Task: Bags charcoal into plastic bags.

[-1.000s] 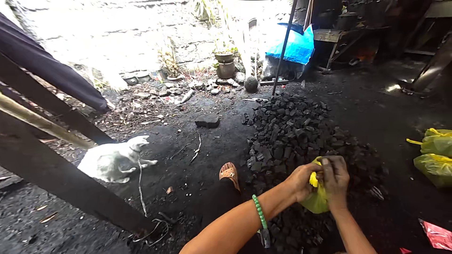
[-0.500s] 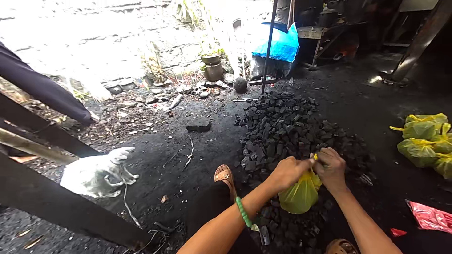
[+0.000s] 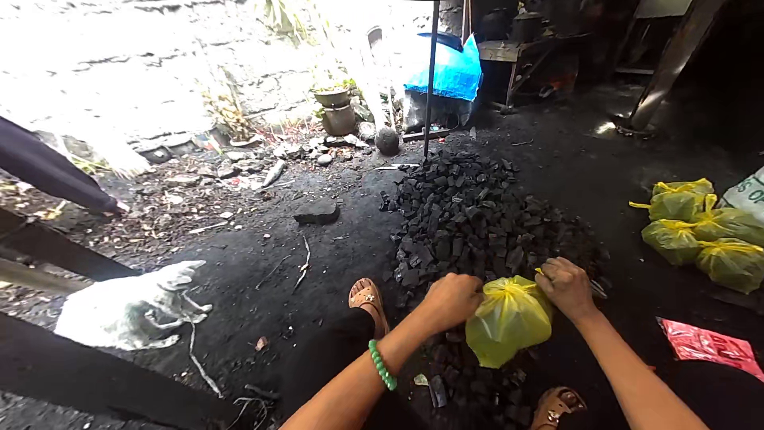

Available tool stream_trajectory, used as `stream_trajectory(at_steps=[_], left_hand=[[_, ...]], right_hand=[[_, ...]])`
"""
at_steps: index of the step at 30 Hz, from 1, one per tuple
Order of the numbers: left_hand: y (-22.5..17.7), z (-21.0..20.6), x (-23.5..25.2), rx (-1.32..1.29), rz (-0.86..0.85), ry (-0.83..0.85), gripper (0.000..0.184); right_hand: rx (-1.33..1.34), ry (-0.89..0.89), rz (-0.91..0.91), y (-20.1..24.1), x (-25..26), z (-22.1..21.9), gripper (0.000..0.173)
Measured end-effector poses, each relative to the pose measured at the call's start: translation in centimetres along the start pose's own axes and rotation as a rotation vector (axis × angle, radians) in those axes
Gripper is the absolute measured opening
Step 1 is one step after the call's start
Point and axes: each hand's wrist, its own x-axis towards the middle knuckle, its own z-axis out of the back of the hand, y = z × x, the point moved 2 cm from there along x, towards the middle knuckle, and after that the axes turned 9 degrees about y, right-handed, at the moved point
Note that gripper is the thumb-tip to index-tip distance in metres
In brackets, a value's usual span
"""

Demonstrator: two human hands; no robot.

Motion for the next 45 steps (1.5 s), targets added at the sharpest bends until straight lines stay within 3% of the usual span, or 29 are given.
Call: stream_trajectory(at_steps=[5, 10, 13, 15, 18, 20, 22, 25, 28, 31, 38, 43, 45], left_hand=[[3.2, 1.6, 3.3, -0.054, 0.152, -0.121, 0.028], [0.2, 0.4, 4.1, -0.235, -0.033, -0.007, 0.026], [-0.2, 0.0, 3.5, -0.520, -0.129, 0.129, 0.025], [-0.2, -0.6, 3.1, -0.820, -0.176, 0.187, 0.024], [-1.1, -1.0, 3.0, -0.951, -0.249, 0.146, 0.023], [-1.6, -1.1, 2.9, -0.973, -0.259, 0.108, 0.020], [-1.6, -1.3, 2.7, -1.011, -0.281, 0.082, 0.020], [-2.9, -0.7, 0.6, -0.950, -0.216, 0.026, 0.022], [-2.5, -0.7, 1.1, -0.837, -0.227, 0.003, 0.025], [-0.9, -1.4, 3.3, -0.645, -0.270, -0.009, 0.029], [-0.9, -2.4, 3.5, -0.161, -0.195, 0.058, 0.029], [0.9, -6.4, 5.6, -0.088, -0.081, 0.136, 0.034], [2.3, -9.2, 6.9, -0.134, -0.004, 0.142, 0.036]], right_hand=[[0.149, -0.109, -0.084, 8.0, -4.2, -1.2, 0.031], [0.196, -0.196, 0.123, 15.9, -3.2, -1.4, 0.031], [0.281, -0.180, 0.009, 13.7, 0.4, 2.2, 0.037], [0.486, -0.035, -0.257, 10.5, 1.8, 4.3, 0.034], [0.808, 0.098, -0.593, 7.4, 1.7, 4.2, 0.034], [0.949, 0.139, -0.574, 7.2, 0.7, 4.4, 0.027], [0.914, 0.207, -0.413, 7.6, -0.3, 5.1, 0.011], [0.770, 0.080, -0.217, 8.1, -1.4, 4.3, 0.014], [0.611, -0.115, -0.191, 9.1, -1.8, 3.4, 0.014], [0.567, -0.154, -0.170, 9.0, -2.1, 2.3, 0.014], [0.633, 0.170, -0.180, 7.3, -4.0, -0.8, 0.019], [0.551, 0.245, -0.229, 7.5, -6.7, -4.5, 0.020], [0.518, 0.350, -0.280, 7.6, -8.0, -5.9, 0.023]])
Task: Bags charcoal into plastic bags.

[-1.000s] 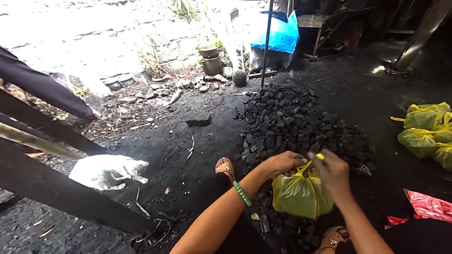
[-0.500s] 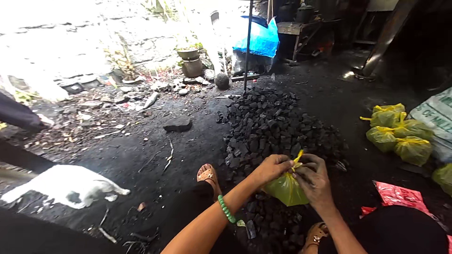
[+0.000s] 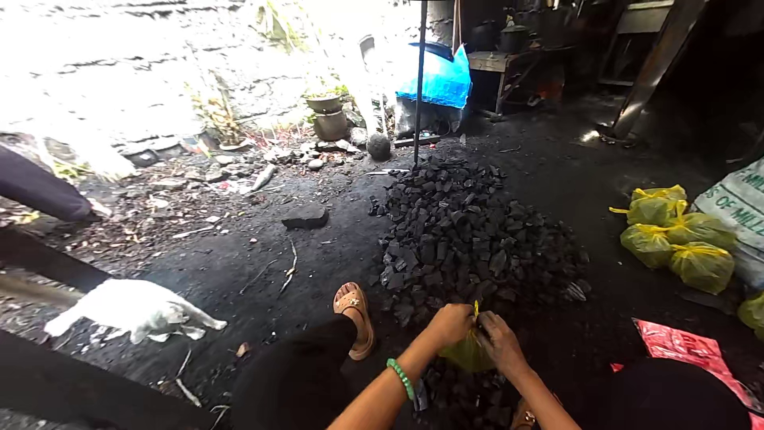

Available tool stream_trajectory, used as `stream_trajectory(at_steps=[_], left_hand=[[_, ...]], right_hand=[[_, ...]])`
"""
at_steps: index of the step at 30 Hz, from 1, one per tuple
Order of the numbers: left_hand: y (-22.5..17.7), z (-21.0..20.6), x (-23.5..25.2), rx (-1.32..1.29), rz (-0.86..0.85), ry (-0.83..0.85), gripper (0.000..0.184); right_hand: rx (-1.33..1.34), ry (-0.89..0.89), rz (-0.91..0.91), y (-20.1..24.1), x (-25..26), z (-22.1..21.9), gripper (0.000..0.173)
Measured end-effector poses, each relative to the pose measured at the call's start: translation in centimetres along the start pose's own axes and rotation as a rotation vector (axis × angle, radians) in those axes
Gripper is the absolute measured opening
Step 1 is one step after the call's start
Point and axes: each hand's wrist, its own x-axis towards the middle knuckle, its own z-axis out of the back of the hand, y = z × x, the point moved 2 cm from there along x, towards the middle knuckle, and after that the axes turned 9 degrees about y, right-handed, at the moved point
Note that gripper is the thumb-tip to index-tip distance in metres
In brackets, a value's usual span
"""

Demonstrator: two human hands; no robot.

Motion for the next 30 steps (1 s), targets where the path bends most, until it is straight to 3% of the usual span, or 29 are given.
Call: stream_trajectory(at_steps=[4, 7, 9, 13, 16, 23, 30], left_hand=[[3.2, -5.7, 1.8, -0.043, 0.097, 0.021, 0.033], [3.8, -7.3, 1.4, -0.100, 0.123, -0.029, 0.030], [3.8, -7.4, 0.9, -0.150, 0.095, -0.150, 0.028], [5.0, -6.7, 0.7, -0.324, 0.155, -0.518, 0.034], [7.0, -7.4, 0.8, -0.309, 0.249, -0.412, 0.030], [5.2, -10.2, 2.8, -0.042, 0.132, -0.162, 0.034], [4.7, -8.7, 2.6, -0.072, 0.146, -0.267, 0.032]], right_hand=[[-0.015, 0.482, -0.288, -2.2, -1.2, -2.6, 0.044], [-0.063, 0.534, -0.363, -3.3, -1.8, -3.4, 0.043], [-0.068, 0.544, -0.402, -3.4, -1.6, -3.2, 0.042], [-0.029, 0.467, -0.468, -4.2, -1.9, -2.7, 0.033], [0.048, 0.403, -0.476, -4.9, -2.4, -2.6, 0.029], [0.220, 0.232, -0.327, -4.9, -3.0, -2.8, 0.019], [0.524, 0.057, -0.494, -6.7, -3.2, -2.2, 0.021]])
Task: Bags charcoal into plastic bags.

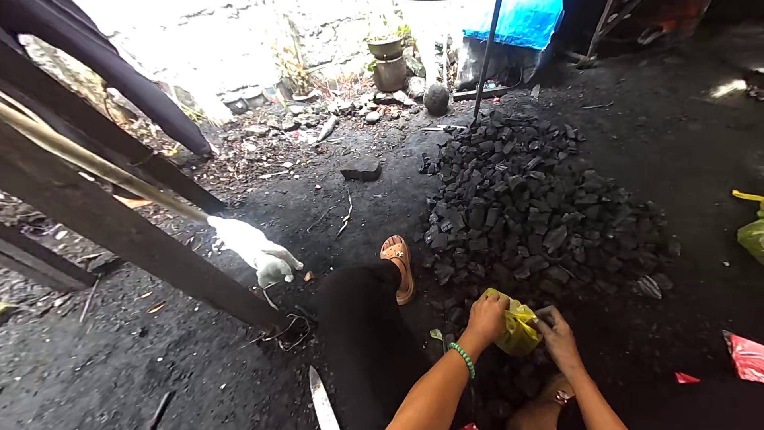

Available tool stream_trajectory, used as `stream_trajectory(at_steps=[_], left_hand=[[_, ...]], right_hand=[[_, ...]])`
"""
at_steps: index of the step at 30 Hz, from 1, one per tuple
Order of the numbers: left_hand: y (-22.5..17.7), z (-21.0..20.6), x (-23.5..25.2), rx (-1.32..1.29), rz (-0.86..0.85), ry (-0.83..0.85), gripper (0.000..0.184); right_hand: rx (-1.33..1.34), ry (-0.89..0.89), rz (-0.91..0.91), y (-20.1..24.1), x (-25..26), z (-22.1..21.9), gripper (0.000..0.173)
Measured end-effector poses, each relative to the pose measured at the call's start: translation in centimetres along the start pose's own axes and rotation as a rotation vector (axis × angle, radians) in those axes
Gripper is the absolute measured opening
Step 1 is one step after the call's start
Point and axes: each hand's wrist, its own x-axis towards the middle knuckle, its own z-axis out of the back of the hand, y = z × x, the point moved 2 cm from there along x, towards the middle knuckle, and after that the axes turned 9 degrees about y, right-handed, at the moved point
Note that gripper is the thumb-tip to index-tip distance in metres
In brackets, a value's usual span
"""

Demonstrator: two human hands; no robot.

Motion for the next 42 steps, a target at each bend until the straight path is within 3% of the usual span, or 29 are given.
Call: stream_trajectory(at_steps=[4, 7, 10, 13, 19, 23, 26, 28, 31, 38, 42], left_hand=[[0.3, 0.3, 0.1, -0.096, 0.122, -0.007, 0.036], [1.0, -0.6, 0.4, -0.093, 0.081, 0.067, 0.037], [0.8, -1.0, 0.3, 0.028, 0.030, 0.177, 0.040], [0.4, -0.2, 0.0, -0.021, 0.086, 0.127, 0.040], [0.6, 0.5, -0.2, -0.193, 0.136, -0.005, 0.038], [0.9, 0.0, -0.2, -0.162, 0.055, 0.044, 0.036], [0.5, -0.5, -0.1, -0.105, -0.025, 0.104, 0.037], [0.3, -0.6, -0.2, -0.125, -0.031, 0.070, 0.033], [0.2, 0.0, -0.6, -0.183, 0.001, -0.004, 0.031], [0.7, 0.1, -0.7, -0.334, 0.088, -0.127, 0.032], [0.7, -0.3, -0.5, -0.404, 0.022, -0.166, 0.034]], right_hand=[[0.007, -0.002, -0.001, -0.7, 0.3, -0.1, 0.027], [-0.290, 0.172, 0.037, 0.5, -0.1, -0.7, 0.038], [-0.453, 0.221, 0.096, 1.2, -0.6, -1.4, 0.024], [-0.303, 0.109, 0.118, 0.8, -0.2, -1.0, 0.020], [0.147, -0.100, -0.005, -0.3, 0.1, -0.5, 0.012], [0.012, 0.028, 0.016, 0.5, -0.8, -0.6, 0.029], [-0.135, 0.124, 0.132, 1.7, -1.3, -1.0, 0.031], [-0.202, 0.149, 0.179, 1.9, -1.4, -1.3, 0.032], [-0.266, 0.108, 0.111, 2.0, -1.4, -0.8, 0.031], [0.075, -0.170, 0.016, 1.7, -1.5, -0.6, 0.023], [0.124, -0.082, 0.121, 2.8, -1.8, -0.9, 0.023]])
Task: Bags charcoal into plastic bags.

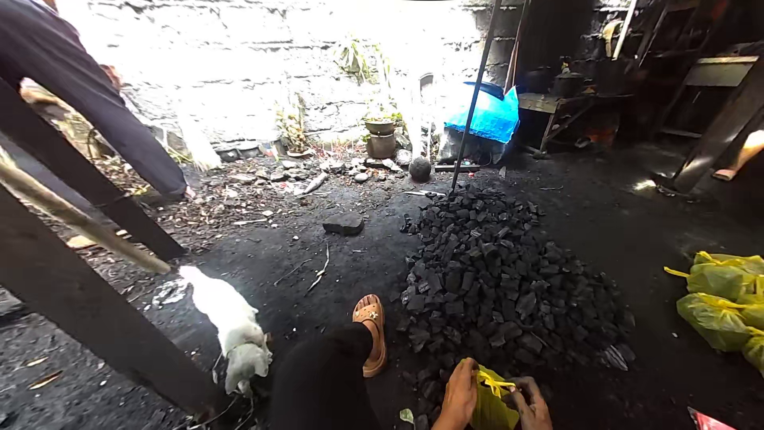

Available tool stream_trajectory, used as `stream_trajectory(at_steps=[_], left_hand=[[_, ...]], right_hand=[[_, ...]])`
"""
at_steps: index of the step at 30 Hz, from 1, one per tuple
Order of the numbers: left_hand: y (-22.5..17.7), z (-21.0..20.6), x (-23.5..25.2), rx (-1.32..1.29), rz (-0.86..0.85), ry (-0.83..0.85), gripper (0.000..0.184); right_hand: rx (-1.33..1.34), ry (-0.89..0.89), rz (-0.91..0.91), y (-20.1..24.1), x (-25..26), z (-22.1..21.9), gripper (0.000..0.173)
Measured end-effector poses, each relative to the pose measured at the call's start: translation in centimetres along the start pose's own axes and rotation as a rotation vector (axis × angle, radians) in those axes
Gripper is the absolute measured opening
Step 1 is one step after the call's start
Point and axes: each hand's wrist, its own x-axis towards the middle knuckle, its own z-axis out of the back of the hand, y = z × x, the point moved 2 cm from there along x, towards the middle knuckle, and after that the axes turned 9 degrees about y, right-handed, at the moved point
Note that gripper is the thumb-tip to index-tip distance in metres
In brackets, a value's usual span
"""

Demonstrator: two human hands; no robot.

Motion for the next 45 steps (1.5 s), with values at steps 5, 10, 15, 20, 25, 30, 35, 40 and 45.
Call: stream_trajectory(at_steps=[5, 10, 15, 20, 25, 30, 35, 40, 45], left_hand=[[-0.6, -0.1, 0.0, 0.182, -0.060, 0.149, 0.032], [0.9, 0.7, 0.4, -0.033, 0.055, -0.063, 0.030], [0.5, 1.5, 0.5, -0.266, 0.087, -0.100, 0.027], [-1.6, 2.5, -0.1, -0.257, 0.029, -0.092, 0.020], [-2.7, 1.5, 0.2, -0.137, 0.002, 0.070, 0.070], [-3.8, 0.5, -0.2, -0.619, 0.002, 0.156, 0.041], [-4.8, 3.0, -0.9, -0.576, 0.135, 0.090, 0.033], [-6.2, 5.8, -1.3, 0.382, 0.331, 0.287, 0.058], [-6.7, 6.6, -1.5, 0.524, 0.337, 0.251, 0.022]], right_hand=[[-0.319, 0.211, 0.104, 1.0, -0.1, 0.2, 0.031], [0.031, -0.065, 0.017, 1.0, 0.4, 2.4, 0.021], [-0.186, 0.041, 0.134, 2.6, 0.4, 4.1, 0.019], [-0.520, 0.254, 0.198, 4.4, -0.7, 3.6, 0.021], [-0.582, 0.313, 0.265, 5.3, -1.5, 3.1, 0.019], [-0.551, 0.353, 0.309, 5.8, -2.2, 3.2, 0.018], [-0.551, 0.305, 0.292, 5.9, -2.4, 3.9, 0.017], [-0.687, 0.374, 0.050, 7.5, -2.4, 5.0, 0.013], [-0.930, 0.323, 0.025, 9.9, -2.1, 4.5, 0.017]])
